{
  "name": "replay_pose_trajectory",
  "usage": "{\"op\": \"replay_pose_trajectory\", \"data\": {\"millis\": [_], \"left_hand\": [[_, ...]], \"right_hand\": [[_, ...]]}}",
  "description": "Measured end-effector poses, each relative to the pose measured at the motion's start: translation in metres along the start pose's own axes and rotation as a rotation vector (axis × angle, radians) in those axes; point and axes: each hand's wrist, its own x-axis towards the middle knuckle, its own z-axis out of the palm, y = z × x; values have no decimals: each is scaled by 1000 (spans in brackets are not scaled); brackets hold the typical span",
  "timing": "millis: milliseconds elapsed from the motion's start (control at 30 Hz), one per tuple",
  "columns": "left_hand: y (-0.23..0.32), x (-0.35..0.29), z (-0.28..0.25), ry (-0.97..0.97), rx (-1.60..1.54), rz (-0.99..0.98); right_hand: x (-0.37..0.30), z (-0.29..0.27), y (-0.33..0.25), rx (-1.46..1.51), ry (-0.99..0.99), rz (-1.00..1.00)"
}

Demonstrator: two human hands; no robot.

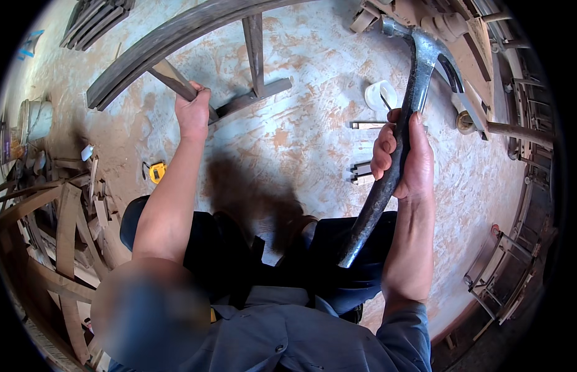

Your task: The person assembles a wooden frame by hammering nails into wooden pieces. They measure the frame with a tape measure, place it on a stack, and then apply glue to additional wooden pieces before hammering them together.

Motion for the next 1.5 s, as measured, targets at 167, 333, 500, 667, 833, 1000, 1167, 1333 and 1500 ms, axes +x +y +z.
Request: {"op": "replay_pose_trajectory", "data": {"millis": [167, 333, 500, 667, 833, 1000, 1167, 1333, 1500], "left_hand": [[1, 2, 3, 19, 6, -4], [1, 2, 4, 12, 66, 15], [-8, 1, -1, 7, 63, 94], [-1, -11, -3, -20, 329, 106], [-13, -15, -13, 11, 229, 127], [-16, -16, -14, -17, 190, 166], [-16, -19, -12, 7, 207, 168], [-17, -22, -15, -20, 259, 226], [-16, -26, -9, -3, 203, 173]], "right_hand": [[3, 0, 0, 15, -18, 3], [4, 2, 2, 39, -25, -6], [-2, 11, 3, 4, -57, -76], [-16, 37, -16, -304, -56, -295], [-42, 94, -65, -834, 43, -373], [-43, 110, -69, -1418, -109, -362], [-40, 122, -73, -1522, -91, -272], [-46, 126, -72, -1372, -74, -389], [-30, 127, -71, -1624, -115, -305]]}}
